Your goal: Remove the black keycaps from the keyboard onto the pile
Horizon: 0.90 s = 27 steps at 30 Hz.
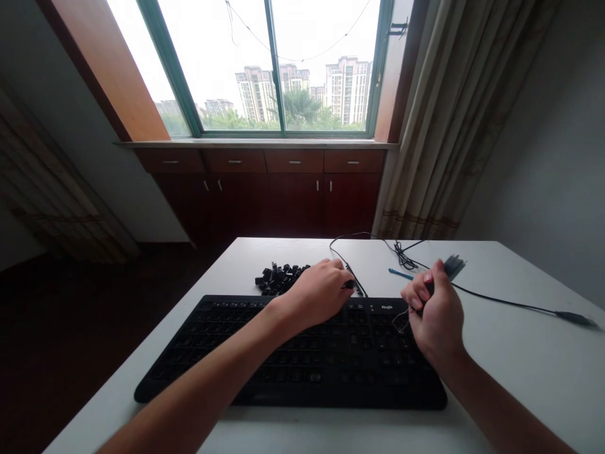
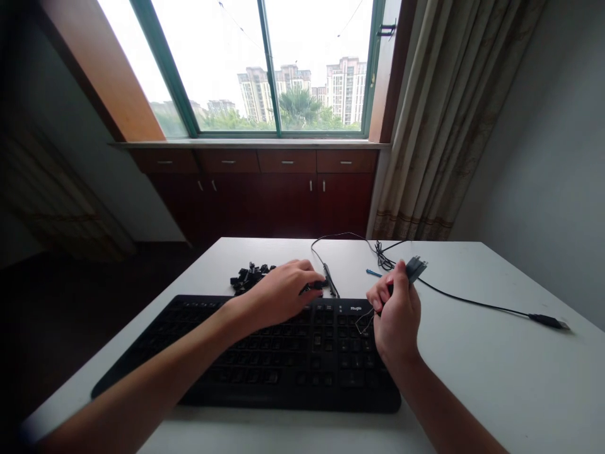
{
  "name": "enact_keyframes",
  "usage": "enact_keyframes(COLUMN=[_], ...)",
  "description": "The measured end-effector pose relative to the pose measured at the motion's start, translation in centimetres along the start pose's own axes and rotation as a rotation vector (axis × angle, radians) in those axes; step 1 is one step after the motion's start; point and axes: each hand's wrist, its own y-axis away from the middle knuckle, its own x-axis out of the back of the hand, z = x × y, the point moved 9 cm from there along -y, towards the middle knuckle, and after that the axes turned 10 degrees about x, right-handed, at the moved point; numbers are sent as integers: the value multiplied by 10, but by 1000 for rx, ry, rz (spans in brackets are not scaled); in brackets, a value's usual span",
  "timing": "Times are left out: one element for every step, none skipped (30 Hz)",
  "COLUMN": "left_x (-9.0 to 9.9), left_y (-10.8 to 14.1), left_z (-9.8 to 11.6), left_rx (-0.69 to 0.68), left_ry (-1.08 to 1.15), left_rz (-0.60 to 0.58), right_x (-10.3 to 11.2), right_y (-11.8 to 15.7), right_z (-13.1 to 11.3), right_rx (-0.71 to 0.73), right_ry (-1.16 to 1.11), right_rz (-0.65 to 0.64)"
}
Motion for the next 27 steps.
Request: enact_keyframes(left_x=[1, 2, 1, 0, -2, -4, -5, -6, -7, -7, -7, -7, -7, -8, -10, -13, -15, -18, -22, -26, -30, -34, -37, -40, -43, -44, -46], left_y=[-1, -3, -4, -4, -5, -6, -6, -7, -7, -7, -7, -7, -6, -4, -2, 2, 6, 11, 15, 20, 24, 27, 29, 31, 32, 33, 34], left_z=[-7, -14, -20, -25, -29, -34, -37, -40, -41, -41, -39, -35, -29, -20, -8, 5, 20, 36, 49, 60, 68, 73, 77, 78, 78, 78, 77], left_rx=[24, 42, 58, 75, 92, 106, 118, 128, 134, 137, 137, 133, 125, 108, 80, 43, -16, -78, -130, -166, -189, -202, -207, -208, -207, -207, -204], left_ry=[-9, -15, -20, -25, -30, -34, -35, -35, -33, -28, -21, -13, -4, 11, 33, 57, 113, 157, 188, 211, 228, 241, 250, 258, 263, 265, 267], left_rz=[-7, -13, -18, -24, -29, -34, -40, -44, -45, -43, -35, -25, -13, 1, 15, 25, 51, 57, 57, 53, 46, 40, 35, 34, 35, 40, 47], right_x=[0, 0, 1, 1, 1, 2, 2, 2, 2, 3, 3, 4, 4, 5, 5, 5, 5, 5, 4, 4, 3, 2, 2, 1, 0, 0, -1], right_y=[0, 0, 1, 1, 0, 0, -1, -3, -5, -8, -11, -13, -16, -18, -19, -20, -20, -20, -19, -18, -17, -16, -15, -14, -13, -12, -11], right_z=[2, 3, 3, 2, 2, 1, 0, -1, -3, -4, -5, -6, -6, -6, -4, -3, -1, 1, 4, 6, 7, 9, 10, 10, 11, 12, 13], right_rx=[-14, -23, -26, -25, -21, -16, -10, -3, 9, 24, 38, 52, 66, 72, 73, 71, 67, 58, 44, 32, 22, 13, 9, 6, 2, -5, -15], right_ry=[9, 14, 14, 12, 10, 7, 4, 3, 5, 11, 25, 44, 66, 89, 111, 130, 144, 152, 156, 157, 158, 162, 169, 178, 186, 191, 191], right_rz=[-2, -3, -1, 4, 10, 15, 17, 16, 12, 5, -7, -22, -38, -57, -76, -90, -99, -105, -110, -112, -114, -120, -125, -132, -138, -143, -148])
